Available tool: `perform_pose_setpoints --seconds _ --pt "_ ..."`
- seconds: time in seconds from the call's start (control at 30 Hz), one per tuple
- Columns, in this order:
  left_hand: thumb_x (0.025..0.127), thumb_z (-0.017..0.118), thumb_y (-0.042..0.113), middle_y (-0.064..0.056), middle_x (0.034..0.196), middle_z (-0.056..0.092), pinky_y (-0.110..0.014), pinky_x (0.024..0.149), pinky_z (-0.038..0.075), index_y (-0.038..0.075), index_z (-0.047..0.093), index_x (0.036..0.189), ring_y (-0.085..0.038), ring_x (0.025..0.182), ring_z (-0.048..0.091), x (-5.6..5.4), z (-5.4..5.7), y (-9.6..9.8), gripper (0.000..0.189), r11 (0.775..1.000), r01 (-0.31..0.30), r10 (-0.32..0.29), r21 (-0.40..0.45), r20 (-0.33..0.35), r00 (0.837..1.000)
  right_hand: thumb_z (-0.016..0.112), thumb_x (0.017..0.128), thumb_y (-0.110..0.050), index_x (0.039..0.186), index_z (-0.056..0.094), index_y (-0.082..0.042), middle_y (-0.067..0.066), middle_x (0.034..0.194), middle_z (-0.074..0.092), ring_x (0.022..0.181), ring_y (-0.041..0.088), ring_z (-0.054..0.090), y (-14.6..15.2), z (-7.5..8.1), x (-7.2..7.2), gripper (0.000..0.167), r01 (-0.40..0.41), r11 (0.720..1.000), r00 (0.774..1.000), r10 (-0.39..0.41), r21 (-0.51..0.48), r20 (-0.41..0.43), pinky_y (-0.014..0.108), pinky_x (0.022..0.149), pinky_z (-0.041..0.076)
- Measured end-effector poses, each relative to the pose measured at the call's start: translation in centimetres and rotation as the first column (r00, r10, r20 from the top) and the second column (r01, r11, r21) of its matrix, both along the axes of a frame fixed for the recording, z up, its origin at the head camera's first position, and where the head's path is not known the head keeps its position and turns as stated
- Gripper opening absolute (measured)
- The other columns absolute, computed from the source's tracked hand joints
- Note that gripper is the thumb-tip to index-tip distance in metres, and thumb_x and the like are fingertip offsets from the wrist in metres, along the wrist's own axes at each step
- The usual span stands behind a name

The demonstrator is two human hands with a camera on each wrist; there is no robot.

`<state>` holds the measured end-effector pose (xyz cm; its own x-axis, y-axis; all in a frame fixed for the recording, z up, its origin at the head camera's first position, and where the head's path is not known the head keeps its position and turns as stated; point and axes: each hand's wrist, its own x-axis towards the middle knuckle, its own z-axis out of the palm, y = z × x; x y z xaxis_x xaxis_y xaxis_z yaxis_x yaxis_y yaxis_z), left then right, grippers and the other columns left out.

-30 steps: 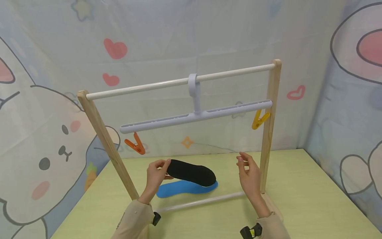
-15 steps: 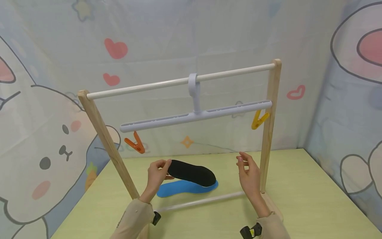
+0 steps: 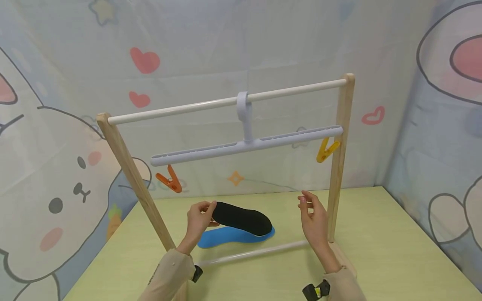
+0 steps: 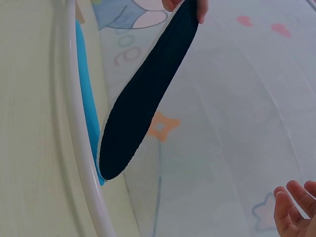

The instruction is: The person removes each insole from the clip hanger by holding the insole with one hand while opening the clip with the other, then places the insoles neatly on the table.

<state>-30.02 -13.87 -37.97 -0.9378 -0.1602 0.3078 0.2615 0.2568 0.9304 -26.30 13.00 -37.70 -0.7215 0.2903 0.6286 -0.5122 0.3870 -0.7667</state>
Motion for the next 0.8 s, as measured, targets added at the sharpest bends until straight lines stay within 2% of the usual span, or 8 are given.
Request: perform_pose_setpoints --seconds 0.33,0.7,0.8 --pt "0.087 0.055 0.015 -0.017 0.065 0.058 -0.028 0.042 0.050 -0.006 0.064 0.081 -0.018 0.039 0.056 0.32 0.21 -0.46 0.024 0.989 -0.048 0.048 -0.139 -0.005 0.999 0.045 0.091 -0.001 0.111 0.053 0.010 0.022 0.095 0.062 0.071 -0.012 0.051 0.00 -0.09 -0.06 0.024 -0.006 1.000 1.000 0.006 -0.001 -0.015 0.010 0.050 0.045" --pt "0.088 0.054 0.017 -0.014 0.061 0.060 -0.024 0.042 0.049 -0.001 0.063 0.082 -0.014 0.041 0.055 0.30 0.16 -0.59 0.022 0.959 -0.118 0.125 -0.259 0.010 0.992 0.045 0.090 0.000 0.110 0.054 0.010 0.023 0.094 0.062 0.071 -0.012 0.051 -0.06 -0.01 0.00 0.024 -0.002 1.000 1.000 0.002 0.010 -0.022 0.012 0.050 0.046" --pt "0.088 0.053 0.018 -0.011 0.060 0.060 -0.022 0.039 0.045 0.000 0.063 0.082 -0.012 0.039 0.053 0.28 0.11 -0.64 0.020 0.939 -0.142 0.152 -0.314 0.008 0.988 0.045 0.090 0.000 0.110 0.054 0.010 0.023 0.094 0.062 0.071 -0.012 0.051 -0.09 0.00 0.02 0.024 -0.006 1.000 1.000 0.006 0.005 -0.024 0.010 0.050 0.045"
